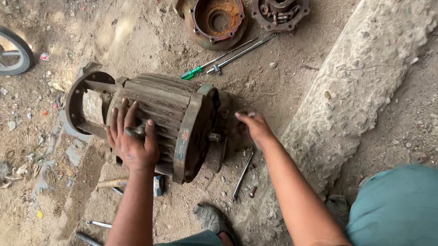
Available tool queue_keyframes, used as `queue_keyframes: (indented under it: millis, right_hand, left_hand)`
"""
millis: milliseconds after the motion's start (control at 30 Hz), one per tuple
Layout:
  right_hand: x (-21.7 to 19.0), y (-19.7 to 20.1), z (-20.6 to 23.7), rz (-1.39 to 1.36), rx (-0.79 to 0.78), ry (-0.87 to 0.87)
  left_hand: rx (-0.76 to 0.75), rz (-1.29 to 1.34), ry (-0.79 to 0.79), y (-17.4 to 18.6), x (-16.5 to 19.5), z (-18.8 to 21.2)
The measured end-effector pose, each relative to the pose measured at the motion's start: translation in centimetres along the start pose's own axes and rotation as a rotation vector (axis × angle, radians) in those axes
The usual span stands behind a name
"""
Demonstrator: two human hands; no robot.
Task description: The person works on a dirty electric motor pump unit lying on outdoor concrete steps, holding the housing steady with one hand while using wrenches to loosen and remove bolts from the rear end of the unit. They reposition the unit and continue working on the shaft end with a spanner.
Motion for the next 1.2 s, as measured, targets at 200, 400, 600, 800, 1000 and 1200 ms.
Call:
queue_keyframes:
  millis: [200, 400, 600, 800, 1000, 1200]
  right_hand:
    - [-0.6, -2.0, 0.5, 0.131, -0.094, 0.156]
    - [2.2, -2.1, 1.1, -0.052, 0.022, -0.044]
    - [4.2, -1.5, 2.2, -0.03, 0.193, -0.271]
    - [4.3, -4.0, 2.2, -0.154, 0.161, -0.209]
    - [1.3, -4.7, 2.3, 0.131, 0.081, 0.275]
    - [0.7, -4.6, 3.3, 0.333, 0.081, 0.389]
  left_hand:
    - [-0.022, -0.097, 0.001, -0.1, -0.4, -0.5]
    - [-0.018, -0.084, 0.002, 0.2, -0.5, -0.6]
    - [-0.017, -0.079, 0.001, 0.6, 0.4, -0.7]
    - [0.012, -0.056, -0.048, 1.0, 0.8, -0.7]
    - [0.009, -0.075, -0.066, 1.0, 0.7, -0.9]
    - [-0.031, -0.08, -0.029, 0.5, 0.2, -0.8]
Point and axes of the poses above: each hand's wrist, its own z-axis away from the middle knuckle, its own y-axis out of the back of the hand, x = y × z, the point moved 8 cm from there along -z, towards the middle knuckle, and after that the axes turned 12 degrees about -z, right-handed, at the moved point
